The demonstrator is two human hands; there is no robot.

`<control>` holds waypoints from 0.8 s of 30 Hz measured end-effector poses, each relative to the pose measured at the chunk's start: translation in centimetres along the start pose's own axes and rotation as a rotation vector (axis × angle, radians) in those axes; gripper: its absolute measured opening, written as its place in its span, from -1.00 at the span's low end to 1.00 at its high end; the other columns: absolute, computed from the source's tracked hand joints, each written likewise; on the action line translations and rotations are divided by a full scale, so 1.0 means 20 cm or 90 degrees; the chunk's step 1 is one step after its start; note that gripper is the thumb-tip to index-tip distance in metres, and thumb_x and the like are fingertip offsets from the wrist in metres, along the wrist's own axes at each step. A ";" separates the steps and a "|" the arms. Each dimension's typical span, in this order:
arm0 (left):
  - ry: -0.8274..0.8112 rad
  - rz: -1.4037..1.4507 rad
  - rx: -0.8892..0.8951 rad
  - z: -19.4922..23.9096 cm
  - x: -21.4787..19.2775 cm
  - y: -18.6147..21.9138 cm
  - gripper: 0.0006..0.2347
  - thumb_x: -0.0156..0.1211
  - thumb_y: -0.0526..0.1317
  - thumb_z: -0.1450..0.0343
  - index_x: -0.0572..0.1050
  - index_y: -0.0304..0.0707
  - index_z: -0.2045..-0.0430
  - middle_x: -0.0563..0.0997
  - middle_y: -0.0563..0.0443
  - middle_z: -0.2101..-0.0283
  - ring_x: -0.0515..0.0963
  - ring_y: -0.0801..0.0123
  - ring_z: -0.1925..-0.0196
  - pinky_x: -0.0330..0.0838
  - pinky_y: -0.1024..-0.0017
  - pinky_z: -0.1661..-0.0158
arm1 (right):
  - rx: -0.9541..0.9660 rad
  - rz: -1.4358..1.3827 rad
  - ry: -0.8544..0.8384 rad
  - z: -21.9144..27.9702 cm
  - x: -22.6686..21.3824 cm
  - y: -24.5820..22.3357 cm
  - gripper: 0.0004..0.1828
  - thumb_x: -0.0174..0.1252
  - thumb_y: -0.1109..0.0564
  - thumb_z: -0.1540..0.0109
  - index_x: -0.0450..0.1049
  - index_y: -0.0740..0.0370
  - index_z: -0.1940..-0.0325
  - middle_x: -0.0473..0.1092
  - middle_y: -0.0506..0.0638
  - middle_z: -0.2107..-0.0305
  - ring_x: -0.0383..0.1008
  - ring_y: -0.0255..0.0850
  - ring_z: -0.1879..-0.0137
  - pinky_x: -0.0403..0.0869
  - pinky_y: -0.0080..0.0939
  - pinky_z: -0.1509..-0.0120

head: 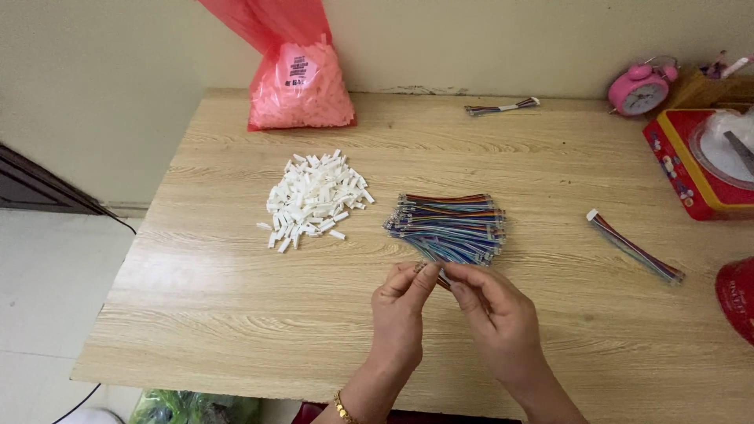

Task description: The person picks up a multi-colored flat ribbon cable and a white plastic connector from a pile on a wooden table. They align the cable with the connector and press it in to secure the connection, repeating this process for several cables.

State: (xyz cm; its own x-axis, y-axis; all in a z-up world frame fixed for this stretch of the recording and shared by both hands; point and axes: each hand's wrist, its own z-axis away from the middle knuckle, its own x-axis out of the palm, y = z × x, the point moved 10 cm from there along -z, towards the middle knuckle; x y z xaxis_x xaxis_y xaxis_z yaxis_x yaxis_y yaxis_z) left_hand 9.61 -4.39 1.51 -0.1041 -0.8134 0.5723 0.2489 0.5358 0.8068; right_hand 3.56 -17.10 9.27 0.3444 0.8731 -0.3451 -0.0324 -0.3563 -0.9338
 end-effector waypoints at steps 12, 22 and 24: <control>-0.010 -0.051 -0.022 0.03 0.00 -0.06 -0.89 0.31 -0.33 -0.42 0.67 -0.46 0.43 0.51 0.07 0.34 0.51 0.50 0.27 0.43 0.55 0.19 | 0.072 -0.107 -0.081 -0.04 0.07 0.33 -0.67 0.13 0.14 -0.29 0.57 0.30 -0.09 0.66 0.05 0.24 0.68 -0.27 0.10 0.61 -0.29 -0.01; -0.046 -0.117 -0.011 0.03 0.02 -0.07 -0.81 0.28 -0.33 -0.43 0.69 -0.41 0.14 0.45 0.12 0.38 0.47 0.52 0.34 0.40 0.56 0.31 | 0.153 -0.177 -0.173 -0.03 0.07 0.40 -0.71 0.14 0.16 -0.29 0.61 0.35 -0.01 0.61 0.02 0.36 0.61 -0.28 0.21 0.60 -0.27 0.08; -0.058 -0.014 -0.049 0.04 0.03 -0.11 -0.81 0.27 -0.34 -0.42 0.67 -0.44 0.13 0.46 0.10 0.39 0.51 0.46 0.35 0.47 0.51 0.31 | 0.138 -0.089 -0.190 -0.04 0.06 0.38 -0.72 0.14 0.13 -0.31 0.63 0.34 0.04 0.58 0.01 0.38 0.57 -0.31 0.24 0.57 -0.28 0.11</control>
State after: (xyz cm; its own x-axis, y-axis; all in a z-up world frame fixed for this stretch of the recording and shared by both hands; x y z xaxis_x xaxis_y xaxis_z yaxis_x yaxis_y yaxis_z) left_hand 8.31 -5.95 0.21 -0.1967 -0.7985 0.5690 0.3185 0.4968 0.8073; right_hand 4.56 -19.04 1.77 0.0726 0.9779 -0.1958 -0.2135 -0.1766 -0.9609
